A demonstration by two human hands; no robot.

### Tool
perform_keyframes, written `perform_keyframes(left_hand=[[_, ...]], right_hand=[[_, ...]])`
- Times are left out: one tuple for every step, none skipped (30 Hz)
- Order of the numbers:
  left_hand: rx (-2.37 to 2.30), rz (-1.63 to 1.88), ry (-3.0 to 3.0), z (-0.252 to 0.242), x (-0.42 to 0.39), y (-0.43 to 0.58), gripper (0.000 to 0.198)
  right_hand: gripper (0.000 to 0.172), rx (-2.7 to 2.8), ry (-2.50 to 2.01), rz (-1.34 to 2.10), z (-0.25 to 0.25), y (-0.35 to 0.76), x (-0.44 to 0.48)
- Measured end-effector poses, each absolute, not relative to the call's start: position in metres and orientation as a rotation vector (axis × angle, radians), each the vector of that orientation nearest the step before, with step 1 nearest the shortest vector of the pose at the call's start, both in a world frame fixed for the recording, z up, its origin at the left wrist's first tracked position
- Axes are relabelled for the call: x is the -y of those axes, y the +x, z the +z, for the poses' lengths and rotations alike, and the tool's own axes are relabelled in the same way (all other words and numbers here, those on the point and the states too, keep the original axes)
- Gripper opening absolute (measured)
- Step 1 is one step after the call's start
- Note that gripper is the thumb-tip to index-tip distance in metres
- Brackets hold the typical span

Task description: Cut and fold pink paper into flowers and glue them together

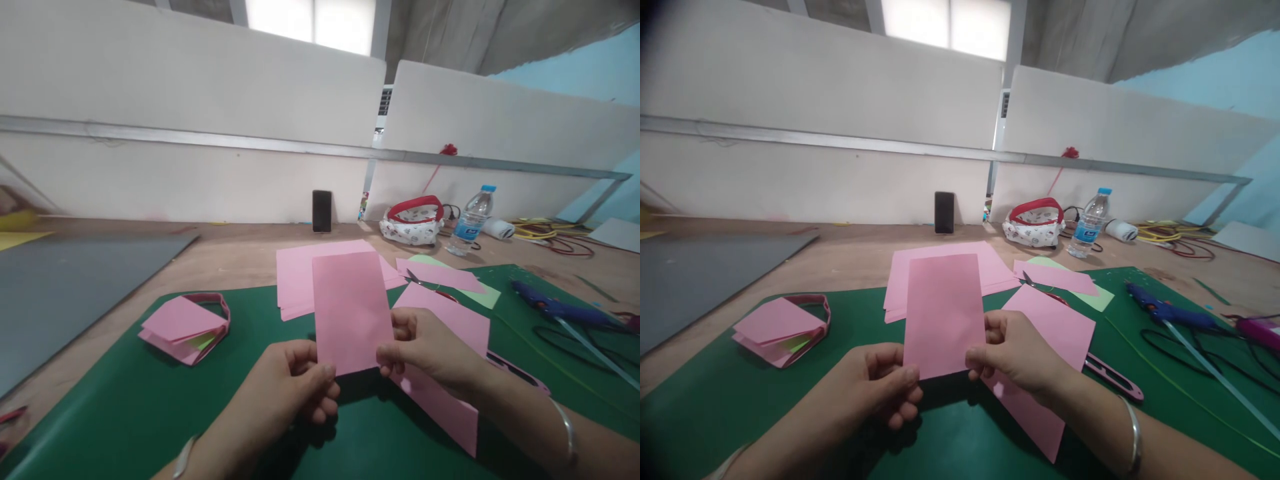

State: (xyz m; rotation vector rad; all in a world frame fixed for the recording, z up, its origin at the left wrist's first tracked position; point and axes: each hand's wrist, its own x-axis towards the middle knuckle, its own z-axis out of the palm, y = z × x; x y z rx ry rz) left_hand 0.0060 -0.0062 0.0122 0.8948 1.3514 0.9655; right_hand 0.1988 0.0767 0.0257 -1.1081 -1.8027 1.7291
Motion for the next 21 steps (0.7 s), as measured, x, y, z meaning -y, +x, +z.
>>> perform_keyframes(left_hand=[[-1.357,0.966,0.893,0.013,0.006,0.006,0.019],[-1.365,0.974,0.888,0.013,0.005,0.006,0.02],[-1.372,0.988,0.88,0.014,0.005,0.006,0.02],[-1.375,0.994,0.872,0.014,0.005,0.005,0.021],[-1.375,0.999,0.869,0.015,0.005,0.004,0.021],[-1.375,1.0,0.869,0.015,0.006,0.003,0.021],[-1.372,0.995,0.874,0.015,0.006,0.002,0.021],[-1.371,0.995,0.882,0.015,0.007,0.002,0.021],[-1.37,0.999,0.89,0.015,0.008,0.001,0.02],[-1.371,1.007,0.897,0.015,0.009,0.001,0.019],[-1.373,1.018,0.9,0.015,0.01,0.001,0.019],[-1.378,1.028,0.899,0.016,0.01,0.001,0.018],[-1.382,1.04,0.896,0.016,0.011,0.001,0.017],[-1.384,1.046,0.895,0.017,0.011,0.001,0.017],[-1.384,1.046,0.894,0.017,0.011,0.001,0.018],[-1.383,1.045,0.895,0.018,0.011,0.001,0.018],[-1.382,1.042,0.897,0.018,0.011,0.0,0.019],[-1.378,1.035,0.9,0.018,0.011,-0.001,0.02],[-1.37,1.024,0.902,0.017,0.01,-0.003,0.021],[-1.361,1.008,0.904,0.017,0.01,-0.004,0.022],[-1.35,0.987,0.91,0.016,0.009,-0.005,0.024]], right_hand=[[0.014,1.812,-1.105,1.726,0.026,0.199,-0.077],[0.013,1.824,-1.101,1.725,0.026,0.198,-0.077],[0.012,1.837,-1.101,1.722,0.027,0.198,-0.077],[0.01,1.85,-1.11,1.709,0.027,0.198,-0.078],[0.009,1.862,-1.126,1.689,0.027,0.198,-0.078],[0.01,1.871,-1.144,1.665,0.027,0.199,-0.078],[0.011,1.882,-1.163,1.637,0.028,0.199,-0.079],[0.012,1.891,-1.18,1.608,0.028,0.199,-0.079],[0.014,1.898,-1.195,1.582,0.027,0.199,-0.08],[0.015,1.903,-1.206,1.558,0.027,0.2,-0.08],[0.015,1.908,-1.211,1.54,0.027,0.2,-0.08],[0.016,1.909,-1.215,1.531,0.027,0.2,-0.081],[0.017,1.904,-1.218,1.534,0.026,0.201,-0.081],[0.018,1.899,-1.215,1.553,0.026,0.201,-0.081],[0.019,1.905,-1.203,1.585,0.027,0.201,-0.082],[0.018,1.921,-1.181,1.624,0.027,0.202,-0.082],[0.017,1.945,-1.147,1.665,0.028,0.202,-0.082],[0.015,1.97,-1.101,1.706,0.029,0.203,-0.081],[0.011,1.996,-1.045,1.747,0.03,0.203,-0.081],[0.006,2.012,-0.989,1.785,0.03,0.204,-0.081],[0.002,2.015,-0.946,1.818,0.031,0.204,-0.081]])
